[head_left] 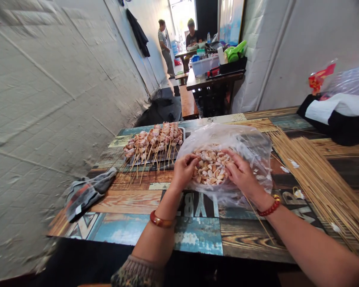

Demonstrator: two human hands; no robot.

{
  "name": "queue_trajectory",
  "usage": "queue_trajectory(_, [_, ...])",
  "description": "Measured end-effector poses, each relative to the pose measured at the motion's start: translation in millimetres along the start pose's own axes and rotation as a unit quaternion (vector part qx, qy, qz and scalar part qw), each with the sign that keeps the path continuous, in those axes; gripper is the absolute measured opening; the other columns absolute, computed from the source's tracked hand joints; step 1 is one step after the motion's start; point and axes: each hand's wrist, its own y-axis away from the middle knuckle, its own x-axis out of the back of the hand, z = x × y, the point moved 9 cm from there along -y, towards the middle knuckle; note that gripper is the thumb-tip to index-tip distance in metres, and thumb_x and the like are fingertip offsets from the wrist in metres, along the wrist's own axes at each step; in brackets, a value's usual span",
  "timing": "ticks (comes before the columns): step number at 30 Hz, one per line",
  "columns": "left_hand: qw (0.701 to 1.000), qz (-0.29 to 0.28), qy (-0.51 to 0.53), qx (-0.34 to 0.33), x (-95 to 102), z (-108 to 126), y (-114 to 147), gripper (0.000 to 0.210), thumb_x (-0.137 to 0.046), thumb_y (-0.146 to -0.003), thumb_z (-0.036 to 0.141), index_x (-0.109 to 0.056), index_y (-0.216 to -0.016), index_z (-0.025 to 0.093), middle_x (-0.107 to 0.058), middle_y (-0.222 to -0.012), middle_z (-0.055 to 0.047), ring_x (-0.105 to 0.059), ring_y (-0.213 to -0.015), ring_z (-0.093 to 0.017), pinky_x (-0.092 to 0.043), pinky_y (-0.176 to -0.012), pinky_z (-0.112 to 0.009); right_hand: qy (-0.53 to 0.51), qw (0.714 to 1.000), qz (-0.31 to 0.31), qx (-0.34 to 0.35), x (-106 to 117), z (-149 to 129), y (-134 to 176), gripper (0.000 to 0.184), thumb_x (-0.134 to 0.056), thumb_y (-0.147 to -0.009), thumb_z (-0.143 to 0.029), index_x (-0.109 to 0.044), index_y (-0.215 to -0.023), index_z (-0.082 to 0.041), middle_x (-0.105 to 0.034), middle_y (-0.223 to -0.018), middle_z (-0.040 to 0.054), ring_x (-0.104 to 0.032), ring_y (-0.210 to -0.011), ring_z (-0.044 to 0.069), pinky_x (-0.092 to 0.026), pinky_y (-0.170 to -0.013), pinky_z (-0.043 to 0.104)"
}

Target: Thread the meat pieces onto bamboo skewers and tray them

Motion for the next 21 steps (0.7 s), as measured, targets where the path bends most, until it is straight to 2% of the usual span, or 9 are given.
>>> queue_trajectory(3, [0.991,-0.028,0.110,0.070,-7.7,-3,5,0.029,-0.069,-0.075,0.041,-0.072,-0.085,0.014,-0.070,-0.069,-0.004,-0.054,-0.052,-0.010,-0.040,-0.048,-0.021,0.000,1.000,-0.021,-0.007,-6,-4,3,0.048,-0.044,-0.088,-0.028,-0.051,-0.134,-0.016,-0.038,-0.057,-0.0072,-0.032,-0.048,0.009,-0.027,-0.044,0.020])
queue_trajectory(5, [0.983,-0.035,0.155,0.092,-11.7,0,8,0.030,-0.072,-0.072,0.041,-0.072,-0.085,0.014,-0.070,-0.070,-0.004,-0.053,-0.052,-0.009,-0.039,-0.047,-0.020,0.016,0.999,-0.051,0.000,-12,-8,5,0.047,-0.045,-0.089,-0.027,-0.053,-0.133,-0.015,-0.038,-0.056,-0.0074,-0.032,-0.047,0.009,-0.027,-0.044,0.020])
queue_trajectory(10, [0.972,-0.045,0.206,0.105,-19.0,4,12,0.029,-0.075,-0.070,0.041,-0.070,-0.081,0.014,-0.070,-0.071,-0.004,-0.059,-0.060,-0.010,-0.045,-0.054,-0.020,0.057,0.993,-0.098,0.021,-23,-16,10,0.046,-0.044,-0.089,-0.024,-0.054,-0.134,-0.016,-0.038,-0.056,-0.0070,-0.034,-0.047,0.009,-0.029,-0.046,0.021])
queue_trajectory(16, [0.954,-0.074,0.268,0.113,-31.4,5,17,0.032,-0.081,-0.065,0.038,-0.063,-0.078,0.014,-0.066,-0.064,-0.001,-0.060,-0.055,-0.010,-0.049,-0.055,-0.022,0.083,0.991,-0.105,0.030,-28,-16,10,0.048,-0.044,-0.089,-0.023,-0.053,-0.135,-0.014,-0.040,-0.057,-0.0068,-0.035,-0.048,0.009,-0.030,-0.047,0.022])
queue_trajectory(21, [0.936,-0.105,0.310,0.131,-38.6,6,20,0.035,-0.080,-0.067,0.041,-0.062,-0.080,0.014,-0.069,-0.073,-0.003,-0.066,-0.064,-0.013,-0.054,-0.064,-0.026,0.063,0.993,-0.098,0.010,-26,-9,8,0.048,-0.044,-0.089,-0.023,-0.051,-0.136,-0.015,-0.041,-0.057,-0.0068,-0.035,-0.048,0.009,-0.031,-0.047,0.022])
